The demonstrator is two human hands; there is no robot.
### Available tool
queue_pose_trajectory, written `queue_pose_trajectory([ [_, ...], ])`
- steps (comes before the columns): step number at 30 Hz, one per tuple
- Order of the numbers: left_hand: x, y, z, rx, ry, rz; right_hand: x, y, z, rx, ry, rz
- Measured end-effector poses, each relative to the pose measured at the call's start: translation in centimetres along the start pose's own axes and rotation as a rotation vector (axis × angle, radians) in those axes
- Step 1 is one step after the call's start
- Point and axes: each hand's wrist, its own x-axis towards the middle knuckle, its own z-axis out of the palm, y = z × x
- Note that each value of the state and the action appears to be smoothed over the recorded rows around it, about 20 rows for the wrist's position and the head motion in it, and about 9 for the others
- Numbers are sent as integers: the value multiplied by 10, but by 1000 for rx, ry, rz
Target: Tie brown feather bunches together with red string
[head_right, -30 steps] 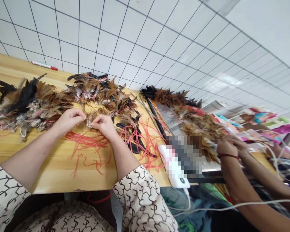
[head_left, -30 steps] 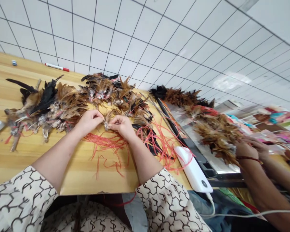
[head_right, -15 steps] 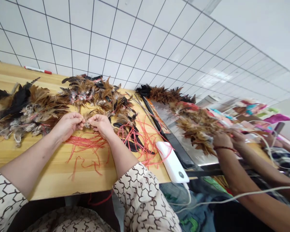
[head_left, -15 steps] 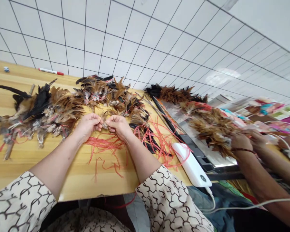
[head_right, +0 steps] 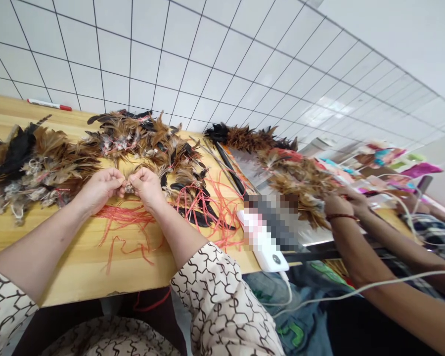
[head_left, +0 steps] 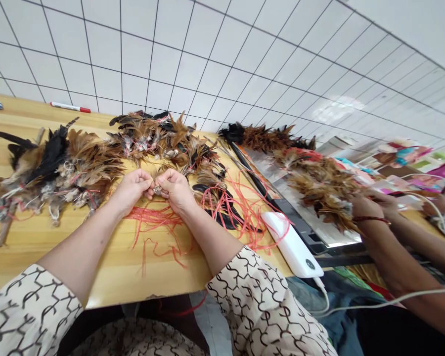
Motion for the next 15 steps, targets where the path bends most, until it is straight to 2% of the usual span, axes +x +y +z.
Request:
queue_pose_trajectory([
  [4,2,0,-6,103,-18,74,1,-1,-3,-127,-20,-68],
  [8,4,5,-14,132,92,109,5,-1,-8,-212,73,-110],
  [12,0,10,-13,25,-5,63,6,0,-7,-236,71,-101],
  [15,-2,11,-11,1,10,47,2,-7,-7,-173,34,-69],
])
